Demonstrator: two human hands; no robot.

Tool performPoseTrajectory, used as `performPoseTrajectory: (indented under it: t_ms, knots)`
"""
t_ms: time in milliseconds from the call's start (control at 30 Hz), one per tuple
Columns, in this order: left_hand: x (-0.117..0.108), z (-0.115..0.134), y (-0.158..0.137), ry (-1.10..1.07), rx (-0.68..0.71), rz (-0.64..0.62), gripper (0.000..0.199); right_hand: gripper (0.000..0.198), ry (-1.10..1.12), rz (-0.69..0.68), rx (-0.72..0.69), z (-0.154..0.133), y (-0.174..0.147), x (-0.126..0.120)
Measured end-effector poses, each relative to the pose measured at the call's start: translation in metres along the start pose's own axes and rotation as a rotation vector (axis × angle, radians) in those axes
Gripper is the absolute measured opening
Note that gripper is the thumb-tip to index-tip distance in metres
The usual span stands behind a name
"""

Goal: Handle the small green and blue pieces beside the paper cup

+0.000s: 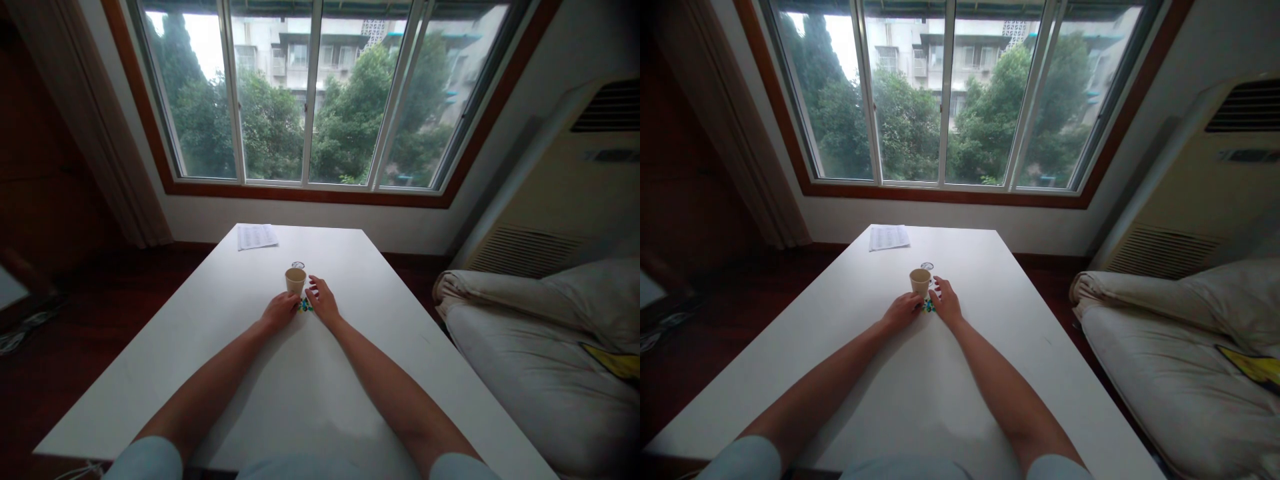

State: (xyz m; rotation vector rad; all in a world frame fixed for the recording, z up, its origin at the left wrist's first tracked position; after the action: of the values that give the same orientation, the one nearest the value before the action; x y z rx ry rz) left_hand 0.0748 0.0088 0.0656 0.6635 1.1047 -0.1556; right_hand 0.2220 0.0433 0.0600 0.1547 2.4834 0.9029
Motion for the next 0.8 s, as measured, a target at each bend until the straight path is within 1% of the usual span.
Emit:
performPoseTrajectory:
  t_ms: [167,267,467,633,800]
  knots:
    - [-0.003,0.0,0.001,-0.062,-0.003,0.043,0.023,0.044,0.011,-0.011,0.01,0.001,0.0,0.001]
    - [-0.006,0.0,0.001,-0.098,-0.006,0.072,0.021,0.043,0.02,-0.025,0.02,0.001,-0.001,0.001]
    - [-0.01,-0.003,0.001,-0.159,-0.059,0.113,0.017,0.042,0.03,-0.028,0.024,0.002,-0.002,0.002]
    - [-0.01,-0.006,0.0,-0.197,-0.112,0.135,0.016,0.042,0.043,-0.037,0.027,0.001,-0.002,0.002]
    - [-0.01,-0.008,0.0,-0.262,-0.137,0.16,0.017,0.042,0.043,-0.049,0.029,0.002,-0.003,0.003]
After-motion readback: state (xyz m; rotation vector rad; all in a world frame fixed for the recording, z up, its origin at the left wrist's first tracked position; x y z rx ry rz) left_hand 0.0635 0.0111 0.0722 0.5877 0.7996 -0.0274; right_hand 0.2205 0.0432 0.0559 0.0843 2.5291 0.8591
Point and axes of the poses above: each hand's wrist, its own y-axis towards the middle knuckle, its own x-axis out of the palm, z = x × y, the point moved 7 cm from there along y, towards the middle knuckle, and after that the axes turned 4 degrees about z, right-handed, at the moved point
